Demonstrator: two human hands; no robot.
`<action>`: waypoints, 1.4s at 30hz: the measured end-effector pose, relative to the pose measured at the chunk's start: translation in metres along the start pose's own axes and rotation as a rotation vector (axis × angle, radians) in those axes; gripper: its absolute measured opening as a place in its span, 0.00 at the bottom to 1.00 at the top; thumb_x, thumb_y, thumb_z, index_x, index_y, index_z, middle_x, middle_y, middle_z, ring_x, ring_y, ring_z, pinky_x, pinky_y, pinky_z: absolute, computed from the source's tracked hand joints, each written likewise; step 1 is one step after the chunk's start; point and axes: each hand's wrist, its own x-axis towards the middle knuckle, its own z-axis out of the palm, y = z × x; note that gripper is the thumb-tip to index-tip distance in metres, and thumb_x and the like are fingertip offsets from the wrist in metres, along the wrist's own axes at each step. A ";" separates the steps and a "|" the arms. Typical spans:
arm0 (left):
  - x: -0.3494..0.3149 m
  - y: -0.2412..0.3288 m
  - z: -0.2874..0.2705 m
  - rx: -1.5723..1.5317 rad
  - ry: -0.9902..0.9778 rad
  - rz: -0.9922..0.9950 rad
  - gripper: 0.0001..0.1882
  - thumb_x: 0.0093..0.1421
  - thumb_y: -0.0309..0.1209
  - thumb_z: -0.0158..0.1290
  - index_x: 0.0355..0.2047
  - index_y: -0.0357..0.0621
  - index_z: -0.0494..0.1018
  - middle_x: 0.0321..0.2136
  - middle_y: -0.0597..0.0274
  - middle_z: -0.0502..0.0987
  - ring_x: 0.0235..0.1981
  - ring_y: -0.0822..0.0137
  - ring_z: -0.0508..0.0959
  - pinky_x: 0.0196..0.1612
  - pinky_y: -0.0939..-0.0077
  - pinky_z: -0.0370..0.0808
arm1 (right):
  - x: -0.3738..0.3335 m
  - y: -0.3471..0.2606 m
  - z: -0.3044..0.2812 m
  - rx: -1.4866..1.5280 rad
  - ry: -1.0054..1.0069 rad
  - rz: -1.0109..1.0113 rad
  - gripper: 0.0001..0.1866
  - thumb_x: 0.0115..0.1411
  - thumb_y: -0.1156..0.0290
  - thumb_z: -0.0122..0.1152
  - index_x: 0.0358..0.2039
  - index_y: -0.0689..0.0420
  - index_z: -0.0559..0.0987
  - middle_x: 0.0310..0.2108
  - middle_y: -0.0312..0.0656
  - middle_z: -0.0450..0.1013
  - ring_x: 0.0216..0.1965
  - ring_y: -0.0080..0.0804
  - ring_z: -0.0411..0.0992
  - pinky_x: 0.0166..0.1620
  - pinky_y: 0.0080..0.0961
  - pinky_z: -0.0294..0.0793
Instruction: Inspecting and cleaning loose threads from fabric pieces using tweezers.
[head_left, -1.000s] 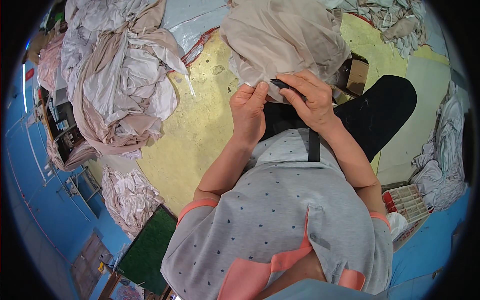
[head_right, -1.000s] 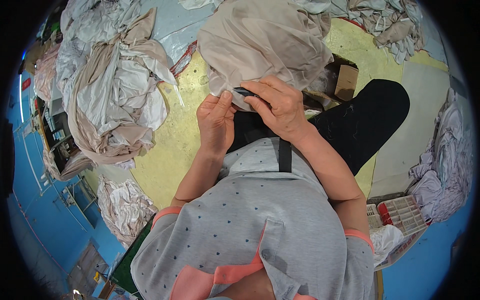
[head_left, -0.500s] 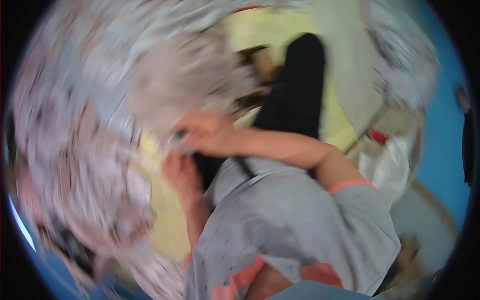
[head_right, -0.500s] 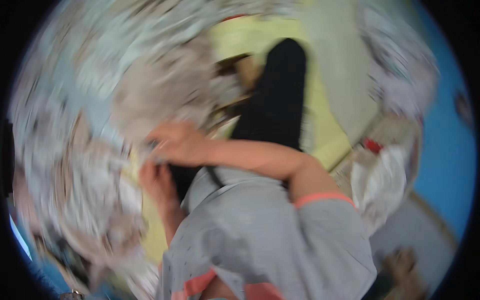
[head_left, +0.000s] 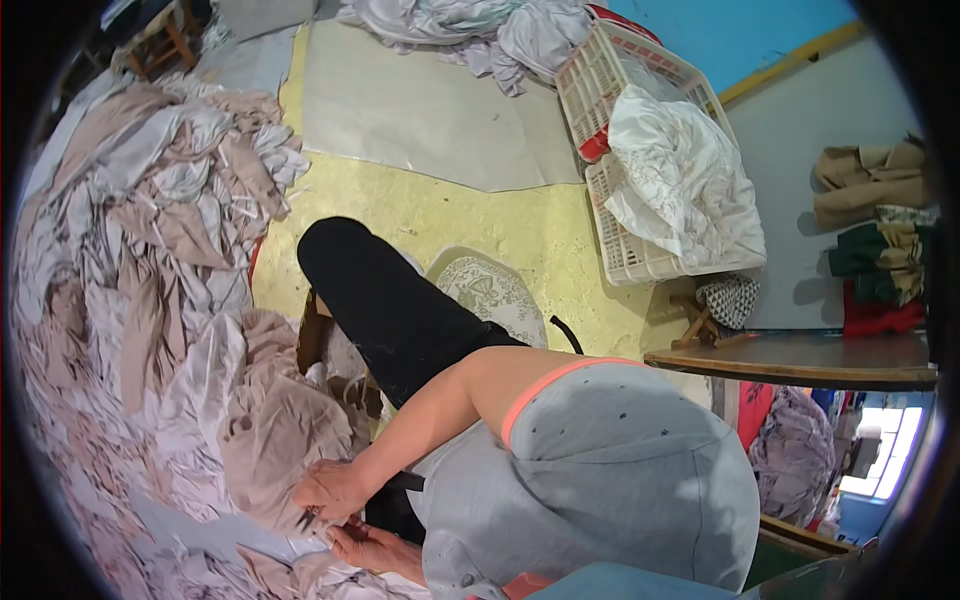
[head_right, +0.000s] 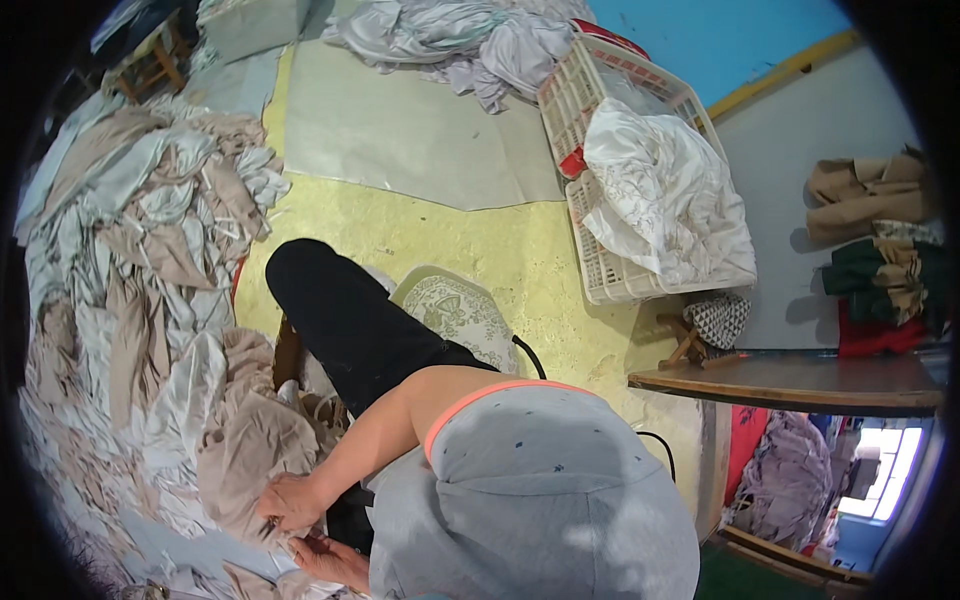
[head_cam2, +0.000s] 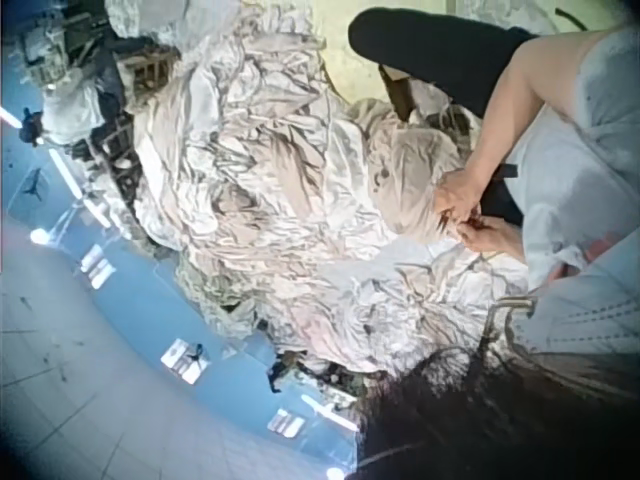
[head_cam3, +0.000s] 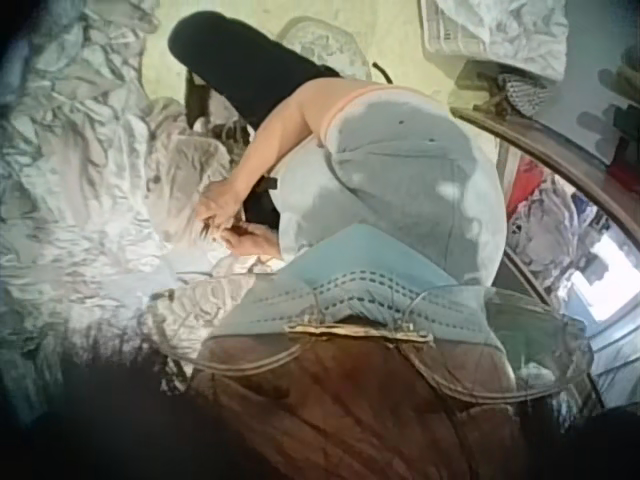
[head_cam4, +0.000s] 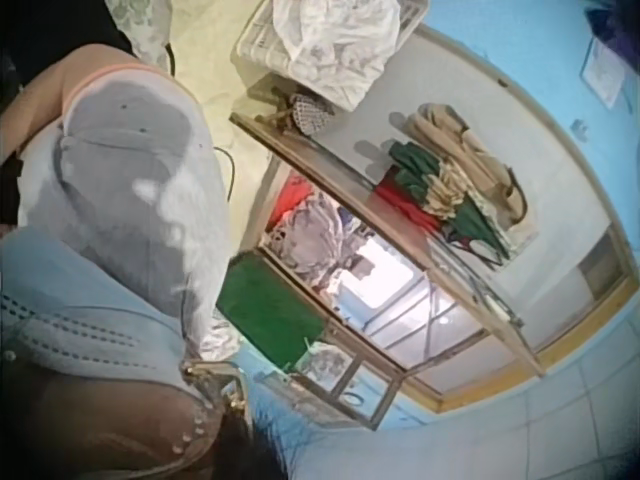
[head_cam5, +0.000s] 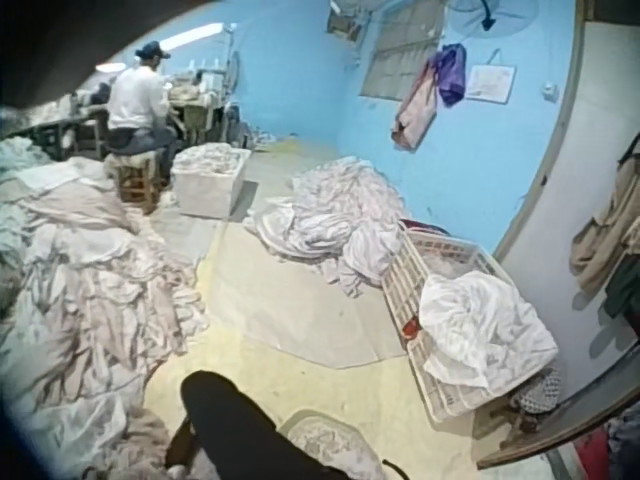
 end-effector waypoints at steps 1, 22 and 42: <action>0.002 0.005 0.003 -0.113 -0.112 -0.025 0.13 0.62 0.30 0.53 0.42 0.34 0.70 0.36 0.56 0.75 0.37 0.66 0.75 0.41 0.75 0.71 | -0.002 -0.005 -0.007 0.056 -0.055 -0.035 0.12 0.44 0.62 0.63 0.24 0.57 0.74 0.22 0.46 0.72 0.29 0.49 0.73 0.31 0.43 0.70; 0.083 0.008 -0.038 -0.545 -0.195 -0.132 0.17 0.59 0.27 0.52 0.46 0.29 0.68 0.47 0.48 0.72 0.49 0.54 0.72 0.54 0.56 0.67 | -0.011 -0.005 -0.016 -0.033 0.069 -0.406 0.14 0.46 0.62 0.60 0.33 0.50 0.71 0.33 0.38 0.66 0.34 0.37 0.70 0.32 0.35 0.70; 0.014 0.033 0.045 -0.704 0.129 -0.223 0.21 0.60 0.29 0.53 0.54 0.40 0.66 0.54 0.56 0.70 0.56 0.59 0.69 0.60 0.57 0.64 | -0.012 0.009 -0.095 -0.293 0.149 -0.644 0.12 0.37 0.80 0.56 0.27 0.59 0.77 0.18 0.42 0.68 0.18 0.39 0.68 0.20 0.33 0.64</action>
